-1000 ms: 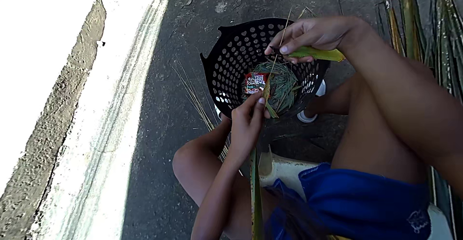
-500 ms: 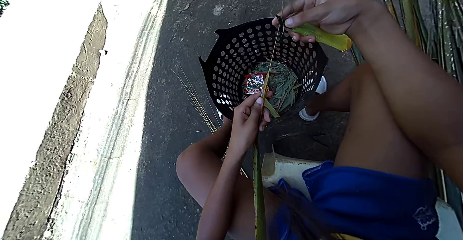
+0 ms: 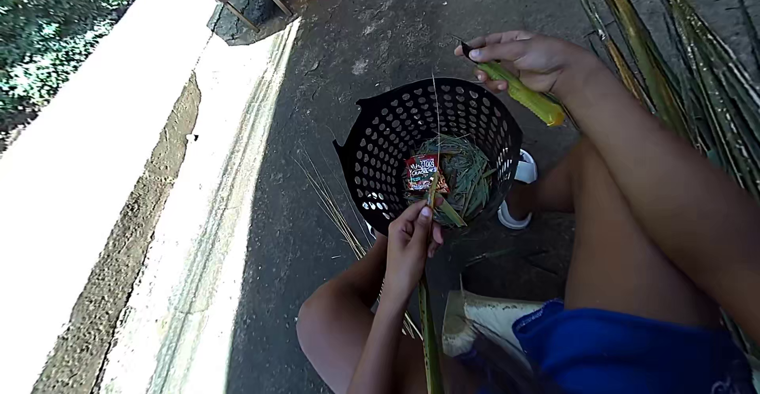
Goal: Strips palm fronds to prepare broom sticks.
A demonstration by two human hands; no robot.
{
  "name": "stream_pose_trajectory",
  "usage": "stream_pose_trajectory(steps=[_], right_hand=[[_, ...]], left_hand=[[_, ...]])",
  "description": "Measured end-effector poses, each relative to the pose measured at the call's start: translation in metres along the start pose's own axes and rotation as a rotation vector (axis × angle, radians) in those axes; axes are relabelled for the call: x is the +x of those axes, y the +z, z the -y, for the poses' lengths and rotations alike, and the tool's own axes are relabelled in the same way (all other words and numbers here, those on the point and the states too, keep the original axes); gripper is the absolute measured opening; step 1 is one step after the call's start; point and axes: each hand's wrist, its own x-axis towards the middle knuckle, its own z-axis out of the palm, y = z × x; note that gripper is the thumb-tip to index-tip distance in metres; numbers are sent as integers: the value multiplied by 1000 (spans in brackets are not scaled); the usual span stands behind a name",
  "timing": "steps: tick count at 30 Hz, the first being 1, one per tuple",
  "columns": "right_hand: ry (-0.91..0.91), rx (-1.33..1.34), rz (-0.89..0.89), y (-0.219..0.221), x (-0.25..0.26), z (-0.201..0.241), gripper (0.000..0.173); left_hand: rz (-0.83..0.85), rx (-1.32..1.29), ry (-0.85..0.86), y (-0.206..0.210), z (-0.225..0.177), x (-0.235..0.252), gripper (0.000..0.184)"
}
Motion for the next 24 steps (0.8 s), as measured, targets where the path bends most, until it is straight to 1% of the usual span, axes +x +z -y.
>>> stream_pose_trajectory(steps=[4, 7, 9, 10, 11, 15, 21, 24], right_hand=[[89, -73, 121, 1, -4, -3, 25], [160, -97, 279, 10, -6, -10, 26], [146, -63, 406, 16, -5, -16, 28], [132, -47, 441, 17, -5, -17, 28], [115, -41, 453, 18, -5, -17, 28], [74, -57, 378, 15, -5, -12, 27], [65, -196, 312, 6, -6, -8, 21], [43, -183, 295, 1, -6, -7, 22]], left_hand=[[-20, 23, 13, 0, 0, 0, 28], [-64, 168, 69, 4, 1, -1, 27], [-79, 272, 83, 6, 1, -1, 28], [-83, 311, 93, 7, 2, -1, 28], [-88, 339, 106, 8, 3, -1, 28], [-91, 381, 129, 8, 5, -2, 28], [-102, 411, 166, 6, 5, -1, 27], [-99, 424, 157, 6, 4, -1, 28]])
